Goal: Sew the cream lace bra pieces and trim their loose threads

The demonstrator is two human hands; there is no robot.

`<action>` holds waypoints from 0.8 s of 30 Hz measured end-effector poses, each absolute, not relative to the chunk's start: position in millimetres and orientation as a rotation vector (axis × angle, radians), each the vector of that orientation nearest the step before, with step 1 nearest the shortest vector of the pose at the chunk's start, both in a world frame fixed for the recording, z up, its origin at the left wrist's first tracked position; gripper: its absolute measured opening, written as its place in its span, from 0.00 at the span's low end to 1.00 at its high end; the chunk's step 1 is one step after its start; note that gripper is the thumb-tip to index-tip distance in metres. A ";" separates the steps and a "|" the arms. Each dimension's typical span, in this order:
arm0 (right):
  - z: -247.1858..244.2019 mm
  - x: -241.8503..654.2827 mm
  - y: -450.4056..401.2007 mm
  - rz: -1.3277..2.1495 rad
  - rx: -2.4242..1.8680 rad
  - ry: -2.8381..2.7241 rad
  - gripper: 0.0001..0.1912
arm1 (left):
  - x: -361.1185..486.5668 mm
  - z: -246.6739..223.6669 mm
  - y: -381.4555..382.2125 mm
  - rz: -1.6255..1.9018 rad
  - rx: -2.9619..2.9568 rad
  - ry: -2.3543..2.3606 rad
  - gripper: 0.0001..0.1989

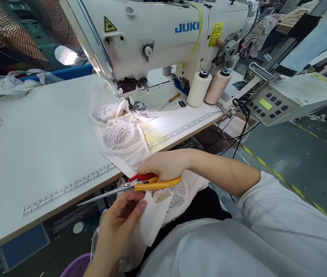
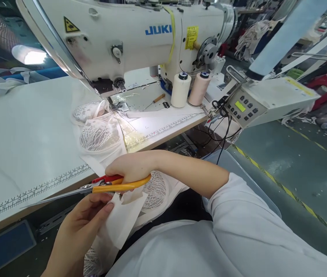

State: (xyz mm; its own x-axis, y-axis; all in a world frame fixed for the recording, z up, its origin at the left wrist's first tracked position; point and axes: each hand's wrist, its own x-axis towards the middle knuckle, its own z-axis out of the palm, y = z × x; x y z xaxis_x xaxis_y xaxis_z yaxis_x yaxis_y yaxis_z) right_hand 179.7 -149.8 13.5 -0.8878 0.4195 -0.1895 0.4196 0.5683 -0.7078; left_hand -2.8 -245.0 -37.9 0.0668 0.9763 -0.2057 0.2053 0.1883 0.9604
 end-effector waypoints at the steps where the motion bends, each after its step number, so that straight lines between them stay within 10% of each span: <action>1: 13.4 179.5 -150.6 -1.248 0.745 2.791 0.14 | 0.2 -34.9 -246.2 0.903 1.212 1.384 0.06; 24: 20.3 178.7 -155.1 -1.255 0.656 2.853 0.12 | 3.1 -34.3 -235.7 0.824 0.931 1.300 0.20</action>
